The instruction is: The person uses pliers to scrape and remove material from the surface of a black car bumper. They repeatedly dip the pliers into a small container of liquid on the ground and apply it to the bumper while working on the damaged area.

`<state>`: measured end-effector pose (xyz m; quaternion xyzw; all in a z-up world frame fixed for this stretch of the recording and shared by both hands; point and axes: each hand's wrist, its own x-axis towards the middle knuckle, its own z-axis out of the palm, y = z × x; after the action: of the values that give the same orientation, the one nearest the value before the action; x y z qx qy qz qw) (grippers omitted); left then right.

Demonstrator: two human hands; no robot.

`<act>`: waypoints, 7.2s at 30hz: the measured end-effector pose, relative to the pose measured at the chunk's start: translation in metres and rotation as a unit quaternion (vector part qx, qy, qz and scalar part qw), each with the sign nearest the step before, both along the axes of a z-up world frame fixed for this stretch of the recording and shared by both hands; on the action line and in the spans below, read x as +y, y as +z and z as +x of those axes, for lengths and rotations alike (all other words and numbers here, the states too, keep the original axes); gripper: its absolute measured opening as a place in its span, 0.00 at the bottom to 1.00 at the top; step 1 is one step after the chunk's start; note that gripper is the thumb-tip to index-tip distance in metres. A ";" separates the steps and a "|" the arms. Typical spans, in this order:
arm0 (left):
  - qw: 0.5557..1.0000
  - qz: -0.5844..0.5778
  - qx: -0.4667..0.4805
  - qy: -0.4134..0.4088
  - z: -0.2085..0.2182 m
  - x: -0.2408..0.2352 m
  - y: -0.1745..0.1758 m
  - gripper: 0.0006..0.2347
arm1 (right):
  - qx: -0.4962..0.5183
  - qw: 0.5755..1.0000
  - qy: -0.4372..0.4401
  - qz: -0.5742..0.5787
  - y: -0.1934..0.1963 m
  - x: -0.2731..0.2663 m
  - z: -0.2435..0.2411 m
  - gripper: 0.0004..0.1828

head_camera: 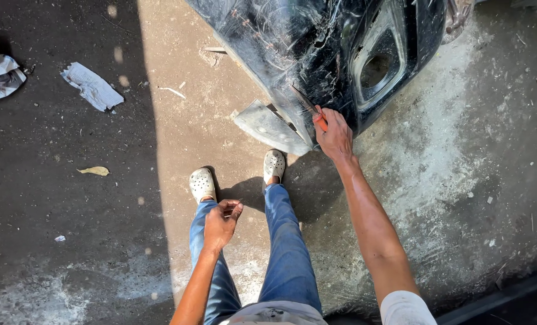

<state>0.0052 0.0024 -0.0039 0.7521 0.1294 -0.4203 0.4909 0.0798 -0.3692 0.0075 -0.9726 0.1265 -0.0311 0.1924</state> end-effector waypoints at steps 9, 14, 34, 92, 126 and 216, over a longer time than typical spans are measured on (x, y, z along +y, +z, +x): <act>1.000 0.000 0.007 0.006 -0.003 0.007 -0.013 0.12 | 0.012 1.000 -0.008 -0.011 -0.005 -0.002 0.000 0.12; 1.000 0.003 0.013 0.005 -0.001 0.008 -0.013 0.13 | 0.015 1.000 -0.012 -0.010 -0.008 -0.002 0.000 0.12; 0.999 0.032 0.022 -0.017 0.007 0.012 -0.006 0.14 | 0.054 0.998 -0.034 -0.017 -0.016 -0.002 -0.002 0.15; 1.000 0.018 -0.001 0.020 0.000 0.035 -0.005 0.13 | 0.075 0.995 -0.055 -0.043 0.001 0.018 -0.010 0.20; 0.999 0.031 -0.002 0.008 0.007 0.045 0.012 0.12 | 0.130 0.984 -0.109 0.058 0.043 0.035 -0.004 0.15; 0.816 -0.131 -0.104 -0.554 -0.116 -2.067 0.074 0.17 | -0.143 0.718 -0.540 0.415 0.111 -1.738 -0.474 0.12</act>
<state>-0.1106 -2.0651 0.0697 0.6649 -0.4168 -0.5532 0.2796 -0.3939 -2.1075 0.1186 -0.5457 0.6015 -0.2128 0.5433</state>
